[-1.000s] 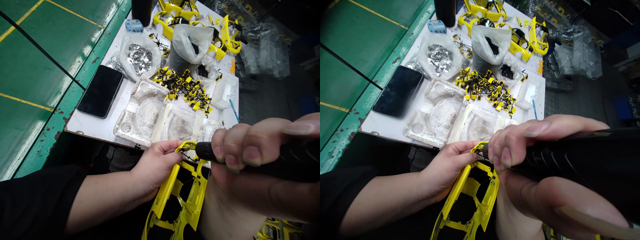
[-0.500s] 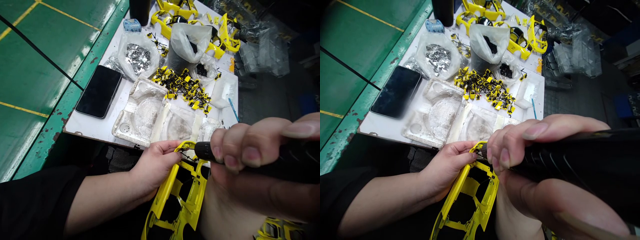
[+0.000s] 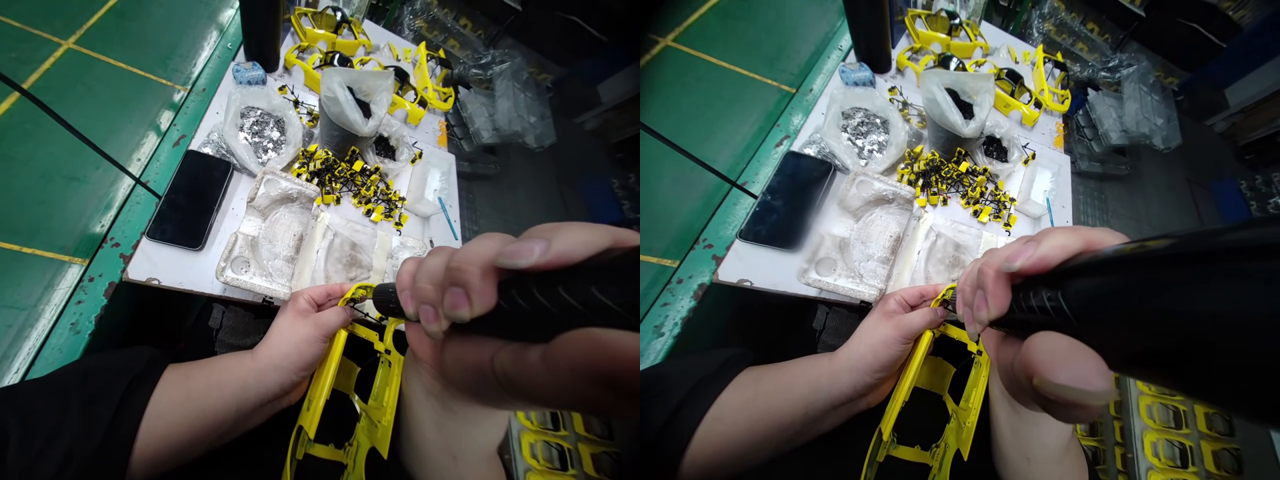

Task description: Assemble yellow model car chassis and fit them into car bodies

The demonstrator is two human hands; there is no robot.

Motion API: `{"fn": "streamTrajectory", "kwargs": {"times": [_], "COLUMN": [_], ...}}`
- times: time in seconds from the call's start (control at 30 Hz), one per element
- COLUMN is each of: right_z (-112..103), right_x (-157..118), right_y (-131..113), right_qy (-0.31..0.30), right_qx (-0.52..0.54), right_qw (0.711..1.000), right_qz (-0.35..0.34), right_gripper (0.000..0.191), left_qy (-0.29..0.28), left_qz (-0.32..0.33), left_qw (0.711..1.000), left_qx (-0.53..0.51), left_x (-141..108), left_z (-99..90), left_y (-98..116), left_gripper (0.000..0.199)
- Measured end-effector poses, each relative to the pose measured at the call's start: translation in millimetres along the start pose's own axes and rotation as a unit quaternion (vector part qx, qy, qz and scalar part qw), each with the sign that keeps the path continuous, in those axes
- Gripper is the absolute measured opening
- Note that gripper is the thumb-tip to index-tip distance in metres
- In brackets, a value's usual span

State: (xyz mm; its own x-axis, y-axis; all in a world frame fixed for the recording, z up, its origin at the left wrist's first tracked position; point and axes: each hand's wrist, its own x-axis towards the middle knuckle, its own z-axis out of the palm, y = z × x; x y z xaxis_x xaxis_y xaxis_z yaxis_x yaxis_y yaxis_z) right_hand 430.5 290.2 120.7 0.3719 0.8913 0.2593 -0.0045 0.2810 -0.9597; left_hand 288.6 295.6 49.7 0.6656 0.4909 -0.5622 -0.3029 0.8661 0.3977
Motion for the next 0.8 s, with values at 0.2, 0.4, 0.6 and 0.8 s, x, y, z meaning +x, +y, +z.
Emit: {"fn": "streamTrajectory", "kwargs": {"times": [0.2,0.4,0.6,0.8], "right_z": [6,1,-13,-53], "right_x": [0,19,42,-5], "right_y": [1,-16,-33,-39], "right_qy": [0.020,0.007,-0.033,0.046], "right_qx": [0.061,0.030,-0.058,-0.165], "right_qw": [0.998,0.999,0.997,0.985], "right_qz": [-0.024,-0.023,-0.045,-0.009], "right_gripper": [0.036,0.044,0.023,0.028], "left_qy": [0.013,0.028,0.075,0.065], "left_qz": [0.022,0.012,-0.008,-0.011], "left_qw": [1.000,1.000,0.997,0.998], "left_qx": [0.014,-0.001,0.028,0.015], "left_x": [0,-1,-3,-11], "left_z": [0.4,-0.2,-0.1,6.4], "left_y": [2,2,4,8], "left_gripper": [0.034,0.026,0.031,0.027]}}
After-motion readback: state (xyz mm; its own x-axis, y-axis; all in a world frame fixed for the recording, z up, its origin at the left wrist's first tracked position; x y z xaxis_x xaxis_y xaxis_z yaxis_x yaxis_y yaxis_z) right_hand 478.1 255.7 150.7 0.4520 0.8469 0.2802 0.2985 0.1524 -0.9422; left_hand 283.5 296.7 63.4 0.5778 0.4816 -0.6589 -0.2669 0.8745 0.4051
